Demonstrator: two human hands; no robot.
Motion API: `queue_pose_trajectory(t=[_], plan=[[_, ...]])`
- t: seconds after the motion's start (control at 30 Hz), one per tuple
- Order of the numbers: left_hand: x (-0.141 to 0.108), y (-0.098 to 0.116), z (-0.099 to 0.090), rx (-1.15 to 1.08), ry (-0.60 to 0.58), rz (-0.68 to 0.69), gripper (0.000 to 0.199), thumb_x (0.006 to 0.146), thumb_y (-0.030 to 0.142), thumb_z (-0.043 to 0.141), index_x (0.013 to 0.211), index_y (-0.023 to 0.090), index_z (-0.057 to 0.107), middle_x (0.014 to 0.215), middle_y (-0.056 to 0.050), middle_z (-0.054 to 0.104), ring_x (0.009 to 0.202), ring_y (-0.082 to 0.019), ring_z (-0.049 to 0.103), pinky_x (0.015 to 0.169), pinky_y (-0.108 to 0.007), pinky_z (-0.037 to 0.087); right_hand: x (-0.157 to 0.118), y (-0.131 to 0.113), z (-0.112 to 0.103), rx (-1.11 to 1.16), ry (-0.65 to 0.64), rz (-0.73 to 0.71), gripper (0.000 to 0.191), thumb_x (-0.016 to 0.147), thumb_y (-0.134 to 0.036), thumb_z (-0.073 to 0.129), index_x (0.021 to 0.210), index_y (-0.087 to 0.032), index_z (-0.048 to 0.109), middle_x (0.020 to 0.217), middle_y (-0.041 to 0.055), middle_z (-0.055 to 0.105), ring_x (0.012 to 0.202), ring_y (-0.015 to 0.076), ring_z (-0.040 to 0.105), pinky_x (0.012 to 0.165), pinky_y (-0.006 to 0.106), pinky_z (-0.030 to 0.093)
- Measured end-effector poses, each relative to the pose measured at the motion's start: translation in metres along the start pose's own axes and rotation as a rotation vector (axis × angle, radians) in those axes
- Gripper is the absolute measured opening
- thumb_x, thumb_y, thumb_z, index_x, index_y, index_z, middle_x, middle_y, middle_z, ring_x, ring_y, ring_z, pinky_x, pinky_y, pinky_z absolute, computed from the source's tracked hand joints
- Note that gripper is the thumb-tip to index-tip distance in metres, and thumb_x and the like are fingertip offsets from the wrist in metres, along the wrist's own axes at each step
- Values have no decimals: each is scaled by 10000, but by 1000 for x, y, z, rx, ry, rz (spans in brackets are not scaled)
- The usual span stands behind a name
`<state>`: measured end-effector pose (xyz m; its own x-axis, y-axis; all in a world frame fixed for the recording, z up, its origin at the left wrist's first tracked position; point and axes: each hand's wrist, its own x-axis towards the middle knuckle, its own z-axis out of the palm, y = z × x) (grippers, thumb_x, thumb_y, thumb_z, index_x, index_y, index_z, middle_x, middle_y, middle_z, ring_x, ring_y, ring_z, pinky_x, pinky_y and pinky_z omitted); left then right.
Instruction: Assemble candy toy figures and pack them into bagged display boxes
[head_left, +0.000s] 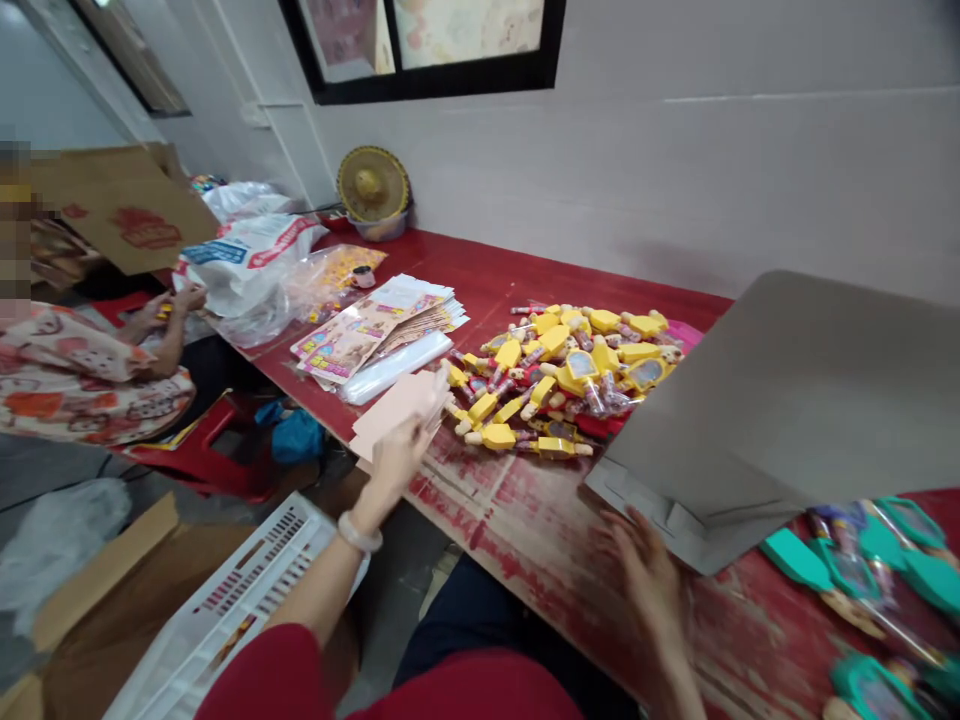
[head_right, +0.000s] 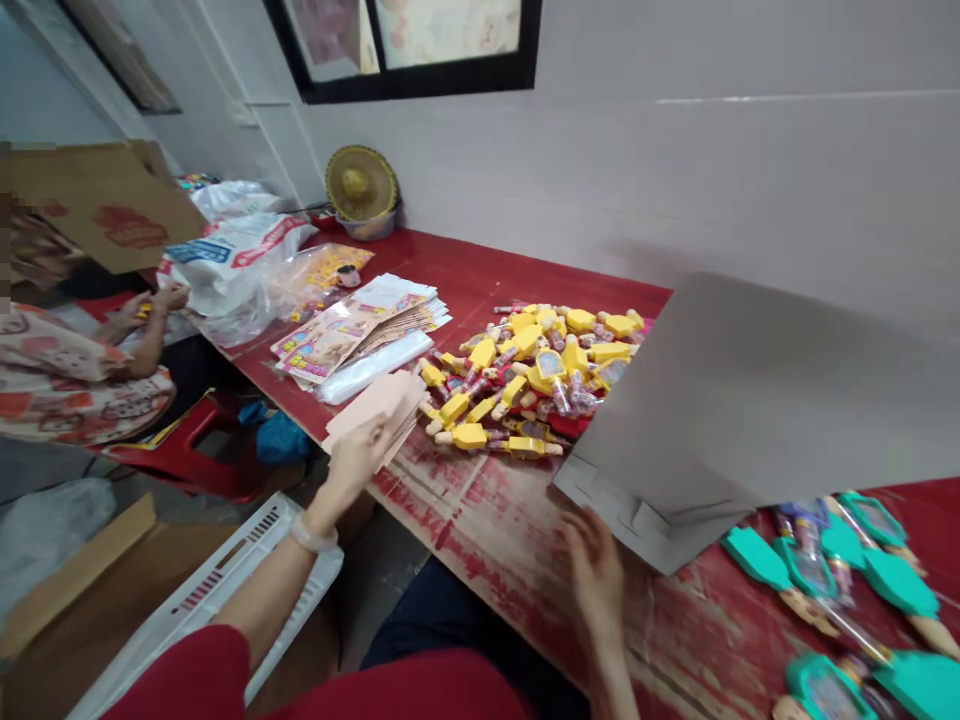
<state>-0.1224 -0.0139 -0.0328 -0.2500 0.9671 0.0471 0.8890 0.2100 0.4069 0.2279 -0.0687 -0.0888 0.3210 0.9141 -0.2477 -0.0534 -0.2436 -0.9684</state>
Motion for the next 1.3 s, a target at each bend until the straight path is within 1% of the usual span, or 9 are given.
queue_pose_trajectory(t=[0.1, 0.17, 0.3, 0.6, 0.83, 0.93, 1.07, 1.17, 1.3], plan=[[-56, 56, 23, -214, -112, 494, 421, 907, 257, 501, 1314, 225, 603, 1435, -116, 557, 1362, -267, 484, 1175, -440, 314, -11, -21, 69, 280, -350, 75, 631, 712, -530, 774, 1222, -201, 601, 1250, 137, 667, 1096, 309, 651, 859, 426, 555], [-80, 85, 40, -301, -192, 607, 500, 873, 294, 581, 1370, 245, 558, 1539, -113, 435, 1466, -309, 324, 1213, -531, 205, -12, -25, 94, 338, -290, 110, 486, 694, -503, 795, 1017, -157, 687, 1097, 128, 730, 1033, 298, 671, 842, 378, 552], [-69, 99, 62, -415, -14, 264, 672, 889, 311, 575, 1505, 169, 350, 1600, -187, 279, 1510, -338, 181, 1210, -583, 140, -12, -16, 89, 404, -246, 211, 460, 606, -425, 864, 920, -120, 721, 967, 124, 759, 902, 274, 699, 783, 341, 556], [-63, 109, 74, -1036, -311, 53, 807, 728, 457, 790, 1394, 179, 429, 1362, -144, 570, 1255, -277, 551, 1072, -412, 422, -4, -10, 70, 457, 85, 180, 512, 686, -570, 787, 990, -165, 710, 1019, 90, 761, 896, 254, 711, 752, 329, 583], [-73, 115, 69, -1323, -718, -196, 620, 739, 732, 650, 808, 117, 613, 742, -53, 629, 628, -140, 550, 603, -270, 453, -3, -15, 78, 540, -416, 435, 665, 781, -761, 536, 956, -148, 722, 1013, 133, 749, 998, 316, 693, 821, 437, 583], [-62, 102, 64, -1218, -729, -120, 621, 730, 738, 650, 792, 121, 626, 732, -47, 626, 627, -142, 533, 594, -262, 430, 6, -20, 61, 306, -191, 172, 677, 773, -703, 594, 1148, -145, 672, 1134, 133, 712, 1066, 302, 657, 902, 446, 538], [-52, 100, 52, -811, -787, 319, 517, 877, 638, 537, 824, 145, 680, 755, -30, 662, 662, -160, 547, 594, -249, 412, 16, -36, 24, -156, 69, -405, 696, 768, -534, 705, 1357, -197, 548, 1352, 119, 599, 1252, 267, 533, 1080, 447, 384], [-50, 109, 50, -642, -793, 546, 471, 944, 568, 469, 1007, 169, 712, 947, -54, 719, 839, -213, 632, 754, -292, 479, 14, -44, 5, -283, -55, -404, 522, 788, -505, 699, 1204, -193, 655, 1240, 115, 666, 1149, 269, 592, 1046, 445, 405], [-50, 102, 61, -418, -345, 500, 542, 862, 518, 645, 1317, 226, 599, 1430, -124, 546, 1385, -329, 404, 1160, -525, 250, 12, -34, -12, -111, 244, -253, 557, 724, -559, 735, 1098, -153, 662, 1082, 107, 689, 985, 243, 628, 915, 394, 470]])
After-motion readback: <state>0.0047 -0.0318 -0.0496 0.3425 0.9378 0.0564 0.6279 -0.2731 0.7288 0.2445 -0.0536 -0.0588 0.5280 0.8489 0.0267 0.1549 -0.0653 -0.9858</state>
